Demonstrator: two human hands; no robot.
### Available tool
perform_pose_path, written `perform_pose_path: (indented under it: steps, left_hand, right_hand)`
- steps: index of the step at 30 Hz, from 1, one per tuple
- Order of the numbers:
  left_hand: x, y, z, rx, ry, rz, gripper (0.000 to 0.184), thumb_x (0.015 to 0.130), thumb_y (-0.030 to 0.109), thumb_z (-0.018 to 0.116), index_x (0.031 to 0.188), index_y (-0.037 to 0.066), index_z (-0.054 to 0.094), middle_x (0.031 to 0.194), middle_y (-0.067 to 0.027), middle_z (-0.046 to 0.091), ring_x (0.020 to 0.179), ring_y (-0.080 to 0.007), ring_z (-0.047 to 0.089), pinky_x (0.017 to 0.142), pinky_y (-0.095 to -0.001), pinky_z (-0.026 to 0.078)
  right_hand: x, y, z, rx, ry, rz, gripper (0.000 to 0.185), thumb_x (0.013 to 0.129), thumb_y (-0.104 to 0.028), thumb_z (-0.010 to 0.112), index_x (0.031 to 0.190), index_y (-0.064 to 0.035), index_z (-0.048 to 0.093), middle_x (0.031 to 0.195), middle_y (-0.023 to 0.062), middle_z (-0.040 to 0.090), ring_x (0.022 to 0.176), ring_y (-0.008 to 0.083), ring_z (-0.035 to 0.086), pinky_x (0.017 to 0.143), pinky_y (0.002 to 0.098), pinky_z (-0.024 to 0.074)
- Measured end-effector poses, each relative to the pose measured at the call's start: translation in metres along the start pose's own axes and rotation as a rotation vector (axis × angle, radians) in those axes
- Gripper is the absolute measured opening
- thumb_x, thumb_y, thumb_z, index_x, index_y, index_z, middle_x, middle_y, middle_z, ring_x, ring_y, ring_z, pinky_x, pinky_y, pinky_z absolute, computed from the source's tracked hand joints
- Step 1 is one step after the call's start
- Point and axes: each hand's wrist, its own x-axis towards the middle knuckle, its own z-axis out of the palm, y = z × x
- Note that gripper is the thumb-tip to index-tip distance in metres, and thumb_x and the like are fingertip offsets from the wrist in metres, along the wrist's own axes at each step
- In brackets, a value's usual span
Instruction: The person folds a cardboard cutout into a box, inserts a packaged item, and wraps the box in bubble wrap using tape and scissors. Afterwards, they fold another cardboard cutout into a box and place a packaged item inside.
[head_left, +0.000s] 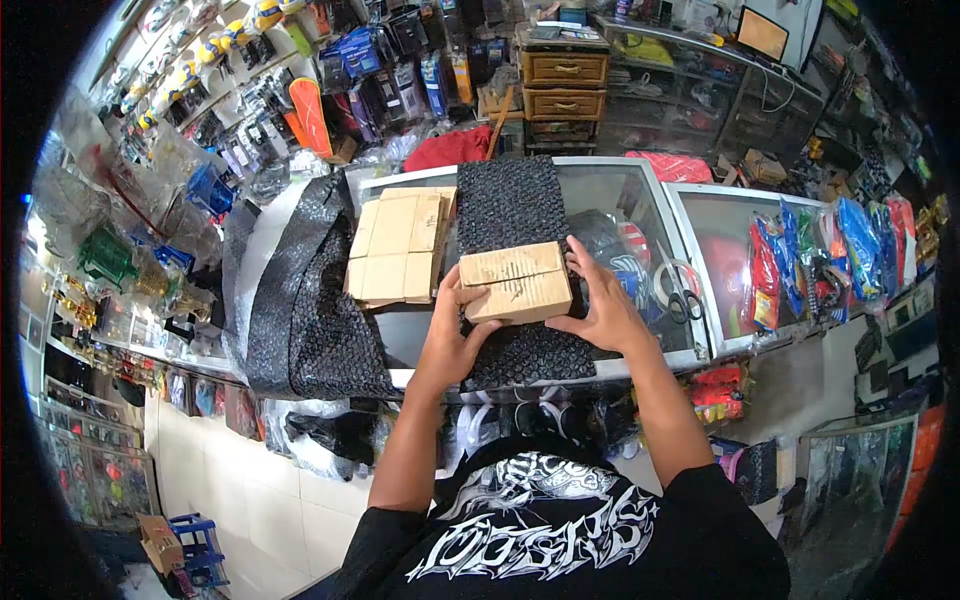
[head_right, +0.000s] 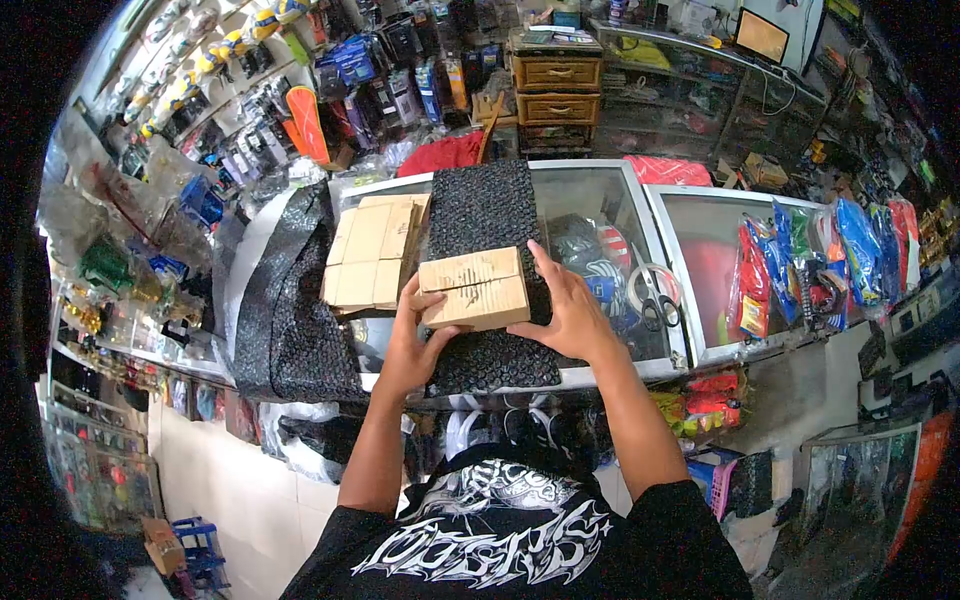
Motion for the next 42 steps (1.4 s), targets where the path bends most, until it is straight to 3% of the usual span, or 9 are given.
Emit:
perform_pose_path:
  steps: [4,6,10,13,17,22,31,39,42]
  left_hand:
    - [-0.007,0.001,0.000,-0.011,-0.029,-0.013,0.059,0.094,-0.005,0.079,0.144,0.000,0.049,0.170,-0.0233,0.036,0.156,-0.0348,0.042,0.124,-0.0463,0.041]
    - [-0.006,0.004,0.000,-0.054,-0.014,-0.044,0.052,0.092,0.006,0.084,0.138,0.003,0.059,0.167,-0.0324,0.038,0.153,-0.0467,0.044,0.123,-0.0501,0.042]
    - [-0.008,0.031,-0.014,0.244,-0.011,0.037,0.068,0.090,0.011,0.087,0.150,0.005,0.055,0.172,-0.0252,0.035,0.157,-0.0404,0.040,0.125,-0.0502,0.040]
    - [-0.015,0.045,-0.036,0.525,-0.214,0.130,0.100,0.079,0.044,0.094,0.162,0.010,0.050,0.178,-0.0157,0.029,0.160,-0.0449,0.032,0.128,-0.0550,0.035]
    - [-0.015,0.056,-0.053,0.562,-0.399,0.141,0.099,0.071,0.053,0.095,0.156,0.016,0.058,0.179,-0.0181,0.026,0.163,-0.0474,0.022,0.128,-0.0613,0.028]
    - [-0.018,0.049,-0.046,0.578,-0.483,0.229,0.061,0.071,0.051,0.095,0.125,0.029,0.076,0.177,-0.0295,0.017,0.164,-0.0488,0.020,0.125,-0.0611,0.025]
    - [-0.020,0.037,-0.043,0.474,-0.321,0.235,0.025,0.083,0.023,0.089,0.105,0.015,0.079,0.174,-0.0266,0.033,0.161,-0.0455,0.031,0.122,-0.0594,0.027]
    - [-0.016,0.024,-0.028,0.328,-0.070,0.220,0.023,0.085,0.007,0.085,0.094,0.007,0.065,0.162,-0.0175,0.057,0.155,-0.0381,0.047,0.118,-0.0528,0.031]
    - [-0.014,0.025,-0.028,0.294,-0.081,0.184,0.028,0.085,0.004,0.084,0.094,0.006,0.058,0.161,-0.0187,0.058,0.154,-0.0386,0.048,0.117,-0.0514,0.032]
  right_hand:
    - [-0.001,-0.011,-0.006,-0.071,-0.015,-0.048,0.119,0.076,-0.036,0.098,0.171,-0.0142,0.029,0.159,0.0234,0.052,0.145,0.0432,0.053,0.121,0.0541,0.0415]
    - [-0.003,-0.016,-0.010,-0.075,-0.008,-0.055,0.117,0.075,-0.036,0.098,0.170,-0.0148,0.033,0.165,0.0215,0.047,0.149,0.0434,0.048,0.123,0.0547,0.0394]
    - [-0.016,-0.030,-0.023,-0.183,-0.083,-0.162,0.106,0.075,-0.036,0.096,0.165,-0.0166,0.044,0.173,0.0176,0.037,0.156,0.0411,0.040,0.124,0.0538,0.0373]
    - [-0.036,-0.043,-0.023,-0.150,-0.166,-0.149,0.105,0.075,-0.037,0.096,0.164,-0.0171,0.045,0.178,0.0156,0.029,0.158,0.0407,0.037,0.125,0.0536,0.0365]
    - [-0.047,-0.037,-0.016,-0.091,-0.178,-0.152,0.111,0.073,-0.040,0.097,0.167,-0.0178,0.041,0.180,0.0155,0.023,0.158,0.0408,0.036,0.125,0.0545,0.0365]
    - [-0.045,-0.039,-0.017,-0.145,-0.165,-0.148,0.114,0.072,-0.042,0.097,0.167,-0.0177,0.039,0.180,0.0163,0.023,0.158,0.0406,0.037,0.124,0.0554,0.0371]
    - [-0.047,-0.039,-0.015,-0.178,-0.146,-0.167,0.119,0.071,-0.057,0.094,0.167,-0.0161,0.038,0.179,0.0164,0.023,0.154,0.0492,0.036,0.128,0.0583,0.0319]
    - [-0.047,-0.035,-0.006,-0.116,0.039,-0.179,0.065,0.088,-0.003,0.081,0.150,-0.0123,0.064,0.164,0.0164,0.051,0.136,0.0372,0.061,0.112,0.0463,0.0514]
    - [-0.046,-0.035,-0.004,-0.056,0.128,-0.178,0.052,0.089,0.000,0.078,0.139,-0.0106,0.074,0.153,0.0169,0.062,0.124,0.0356,0.069,0.104,0.0432,0.0562]
